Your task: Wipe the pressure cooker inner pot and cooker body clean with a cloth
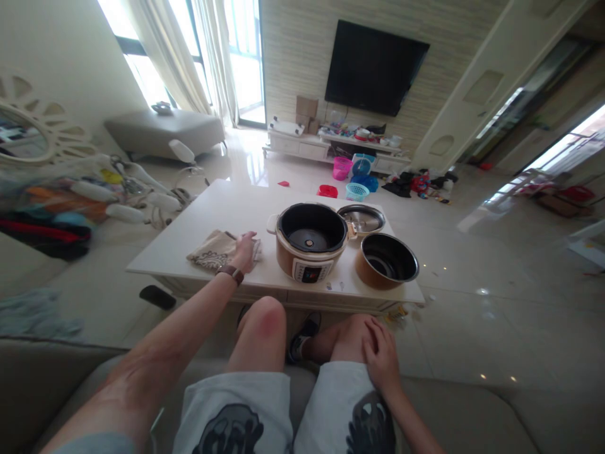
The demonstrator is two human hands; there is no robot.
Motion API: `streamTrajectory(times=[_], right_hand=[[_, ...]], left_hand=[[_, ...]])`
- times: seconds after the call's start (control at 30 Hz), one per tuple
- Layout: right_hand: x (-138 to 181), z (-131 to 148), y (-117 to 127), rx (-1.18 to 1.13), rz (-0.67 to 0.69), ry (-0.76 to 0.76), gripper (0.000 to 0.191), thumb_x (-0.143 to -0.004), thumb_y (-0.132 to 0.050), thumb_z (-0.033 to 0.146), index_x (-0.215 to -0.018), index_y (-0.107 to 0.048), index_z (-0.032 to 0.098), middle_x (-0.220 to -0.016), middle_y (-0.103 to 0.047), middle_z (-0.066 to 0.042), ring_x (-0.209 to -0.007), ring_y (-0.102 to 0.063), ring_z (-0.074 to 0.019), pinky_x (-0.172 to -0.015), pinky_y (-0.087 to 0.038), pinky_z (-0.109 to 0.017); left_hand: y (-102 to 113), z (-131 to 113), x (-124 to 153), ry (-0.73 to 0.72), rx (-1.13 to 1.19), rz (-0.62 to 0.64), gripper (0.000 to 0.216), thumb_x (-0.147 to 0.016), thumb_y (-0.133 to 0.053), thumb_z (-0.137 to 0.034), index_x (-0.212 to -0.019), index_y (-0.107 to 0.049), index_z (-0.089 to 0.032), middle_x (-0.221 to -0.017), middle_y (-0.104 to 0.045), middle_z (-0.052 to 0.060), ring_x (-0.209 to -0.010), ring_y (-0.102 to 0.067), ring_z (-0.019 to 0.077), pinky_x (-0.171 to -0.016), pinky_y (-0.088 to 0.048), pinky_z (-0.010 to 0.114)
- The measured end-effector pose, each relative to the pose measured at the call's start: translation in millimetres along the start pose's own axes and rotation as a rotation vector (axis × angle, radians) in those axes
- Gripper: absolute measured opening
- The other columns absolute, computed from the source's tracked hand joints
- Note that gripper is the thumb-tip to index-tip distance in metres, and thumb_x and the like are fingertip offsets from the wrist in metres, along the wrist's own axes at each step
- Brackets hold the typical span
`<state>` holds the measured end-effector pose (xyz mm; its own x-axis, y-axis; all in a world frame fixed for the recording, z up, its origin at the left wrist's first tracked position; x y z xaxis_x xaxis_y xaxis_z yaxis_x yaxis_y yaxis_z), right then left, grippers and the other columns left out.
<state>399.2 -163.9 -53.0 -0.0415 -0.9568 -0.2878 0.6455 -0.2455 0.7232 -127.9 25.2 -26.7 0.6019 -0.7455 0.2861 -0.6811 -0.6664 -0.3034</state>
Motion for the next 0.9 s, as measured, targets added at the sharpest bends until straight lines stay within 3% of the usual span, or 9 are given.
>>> streamTrajectory(times=[0.1, 0.2, 0.33, 0.5, 0.63, 0.73, 0.83, 0.9], right_hand=[[1.9, -5.3, 2.7, 0.005, -0.012, -0.017, 0.048, -0.098, -0.056, 0.044, -0.133, -0.074, 0.018, -0.144, -0.068, -0.016, -0.134, -0.059, -0.0355, -0.120, -0.043, -0.062], [5.9, -13.1, 6.4, -0.009, -0.022, -0.048, 0.048, -0.098, -0.057, 0.045, -0.133, -0.075, 0.019, -0.144, -0.069, -0.015, -0.134, -0.059, -0.0348, -0.120, -0.044, -0.062], [10.7, -19.2, 10.4, -0.027, -0.033, -0.078, 0.048, -0.098, -0.057, 0.047, -0.133, -0.075, 0.019, -0.142, -0.070, -0.015, -0.135, -0.060, -0.0356, -0.120, -0.045, -0.062], [-6.3, -4.3, 13.4, -0.018, -0.049, -0.093, 0.041, -0.092, -0.062, 0.043, -0.121, -0.079, 0.021, -0.136, -0.075, -0.015, -0.132, -0.065, -0.0376, -0.119, -0.045, -0.062], [-68.7, 21.6, 8.8, -0.252, -0.168, -0.228, 0.048, -0.090, -0.064, 0.047, -0.128, -0.074, 0.020, -0.137, -0.075, -0.015, -0.133, -0.065, -0.0352, -0.120, -0.044, -0.057], [-140.0, 43.6, -24.3, -0.600, -0.209, -0.368, 0.054, -0.084, -0.067, 0.051, -0.128, -0.073, 0.020, -0.140, -0.074, -0.015, -0.135, -0.065, -0.0319, -0.116, -0.049, -0.049], [-200.2, 55.9, -64.6, -0.867, -0.288, -0.498, 0.050, -0.078, -0.067, 0.051, -0.117, -0.074, 0.021, -0.126, -0.078, -0.010, -0.121, -0.072, -0.0278, -0.104, -0.056, -0.042], [-229.8, 69.3, -83.2, -0.944, -0.302, -0.414, 0.043, -0.081, -0.062, 0.051, -0.108, -0.074, 0.021, -0.114, -0.080, -0.008, -0.109, -0.074, -0.0249, -0.097, -0.057, -0.039]], left_hand=[[-45.3, 6.6, 17.9, 0.039, -0.010, 0.059, 0.019, -0.078, -0.074, -0.033, -0.084, -0.062, -0.020, -0.088, -0.065, 0.002, -0.089, -0.059, 0.0188, -0.079, -0.047, 0.030], [-74.5, 13.9, 30.5, 0.074, 0.036, 0.056, 0.021, -0.079, -0.075, -0.036, -0.085, -0.062, -0.021, -0.086, -0.066, 0.002, -0.086, -0.062, 0.0189, -0.078, -0.050, 0.030], [-83.2, 17.3, 26.7, 0.015, 0.170, -0.066, 0.028, -0.077, -0.081, -0.038, -0.086, -0.060, -0.021, -0.083, -0.066, 0.000, -0.082, -0.063, 0.0170, -0.080, -0.053, 0.031], [-83.2, 19.9, 14.2, -0.114, 0.250, -0.079, 0.029, -0.078, -0.078, -0.041, -0.089, -0.062, -0.019, -0.085, -0.068, 0.001, -0.081, -0.064, 0.0156, -0.081, -0.053, 0.030], [-81.3, 22.4, 12.6, -0.151, 0.279, -0.064, 0.031, -0.076, -0.078, -0.042, -0.090, -0.061, -0.019, -0.083, -0.068, 0.001, -0.077, -0.063, 0.0153, -0.076, -0.052, 0.030], [-83.2, 22.1, 12.8, -0.157, 0.293, -0.036, 0.035, -0.074, -0.080, -0.044, -0.088, -0.061, -0.018, -0.081, -0.068, 0.000, -0.072, -0.060, 0.0135, -0.071, -0.050, 0.028], [-84.1, 22.7, 11.6, -0.155, 0.283, -0.032, 0.037, -0.073, -0.081, -0.046, -0.088, -0.063, -0.017, -0.080, -0.068, 0.000, -0.069, -0.059, 0.0126, -0.068, -0.050, 0.028], [-84.0, 24.4, 8.9, -0.147, 0.273, -0.043, 0.038, -0.073, -0.081, -0.047, -0.088, -0.063, -0.017, -0.079, -0.067, 0.000, -0.069, -0.059, 0.0129, -0.068, -0.050, 0.028]])
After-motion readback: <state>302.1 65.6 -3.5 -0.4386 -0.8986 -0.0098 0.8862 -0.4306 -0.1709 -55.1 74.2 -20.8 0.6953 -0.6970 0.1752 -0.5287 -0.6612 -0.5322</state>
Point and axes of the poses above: each hand's wrist, its own x-axis away from the middle knuckle, its own y-axis out of the back of the hand, z = x × y, the point moved 10 cm from there along -x, towards the middle knuckle
